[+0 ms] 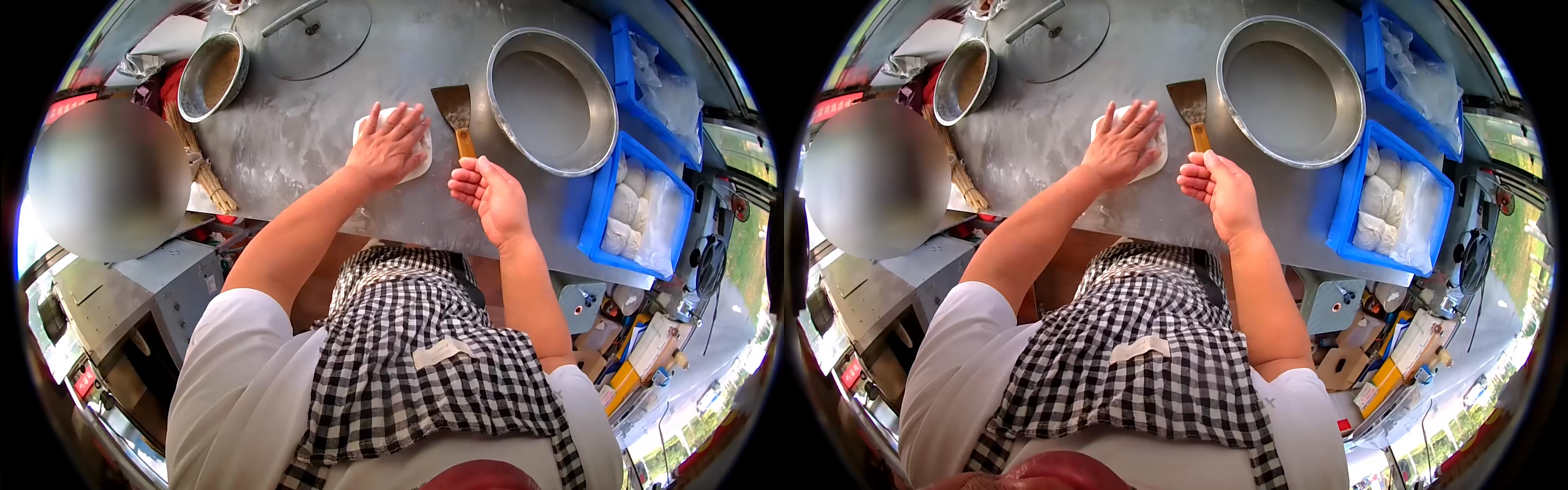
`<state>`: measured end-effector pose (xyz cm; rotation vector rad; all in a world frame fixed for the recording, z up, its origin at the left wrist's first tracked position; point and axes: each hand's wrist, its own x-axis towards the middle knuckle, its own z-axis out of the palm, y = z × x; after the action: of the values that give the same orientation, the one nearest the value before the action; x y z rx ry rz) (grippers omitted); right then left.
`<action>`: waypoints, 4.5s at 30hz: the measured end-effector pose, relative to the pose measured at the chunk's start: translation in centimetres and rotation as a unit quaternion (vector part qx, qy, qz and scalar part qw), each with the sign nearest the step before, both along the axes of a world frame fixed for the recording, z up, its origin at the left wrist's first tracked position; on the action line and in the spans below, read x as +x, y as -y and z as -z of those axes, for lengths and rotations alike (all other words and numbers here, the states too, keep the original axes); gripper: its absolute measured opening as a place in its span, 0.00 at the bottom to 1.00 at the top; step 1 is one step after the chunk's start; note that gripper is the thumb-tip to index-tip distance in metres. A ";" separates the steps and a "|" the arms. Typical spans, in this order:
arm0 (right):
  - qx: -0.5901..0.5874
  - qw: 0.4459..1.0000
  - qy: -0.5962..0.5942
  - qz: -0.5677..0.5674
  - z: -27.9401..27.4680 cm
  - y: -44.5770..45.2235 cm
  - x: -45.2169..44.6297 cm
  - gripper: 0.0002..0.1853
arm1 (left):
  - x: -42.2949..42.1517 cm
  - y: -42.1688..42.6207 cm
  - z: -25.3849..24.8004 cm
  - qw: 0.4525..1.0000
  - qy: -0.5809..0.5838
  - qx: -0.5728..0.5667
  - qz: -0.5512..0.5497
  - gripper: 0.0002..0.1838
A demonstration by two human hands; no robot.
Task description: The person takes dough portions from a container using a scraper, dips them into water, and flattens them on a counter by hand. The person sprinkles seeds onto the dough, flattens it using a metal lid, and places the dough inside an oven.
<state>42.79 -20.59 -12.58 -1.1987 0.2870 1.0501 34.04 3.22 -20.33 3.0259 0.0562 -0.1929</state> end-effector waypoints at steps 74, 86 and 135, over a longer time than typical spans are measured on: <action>-0.020 0.995 0.101 -0.013 6.2 -14.1 0.3 0.17 | -7.5 -2.5 -2.1 0.989 0.050 -0.102 -0.091 0.43; -0.202 0.538 0.711 -0.405 8.0 -7.0 -4.4 0.39 | -10.4 -0.4 -2.8 0.997 0.003 -0.073 -0.036 0.49; -0.131 0.861 0.439 -0.222 2.9 -10.2 2.1 0.14 | -17.5 -4.1 -1.7 0.887 0.240 -0.247 -0.309 0.31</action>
<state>44.93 -10.42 -15.49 -1.9213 -0.6103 0.7458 16.51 7.34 -18.65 2.3133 0.7759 0.5129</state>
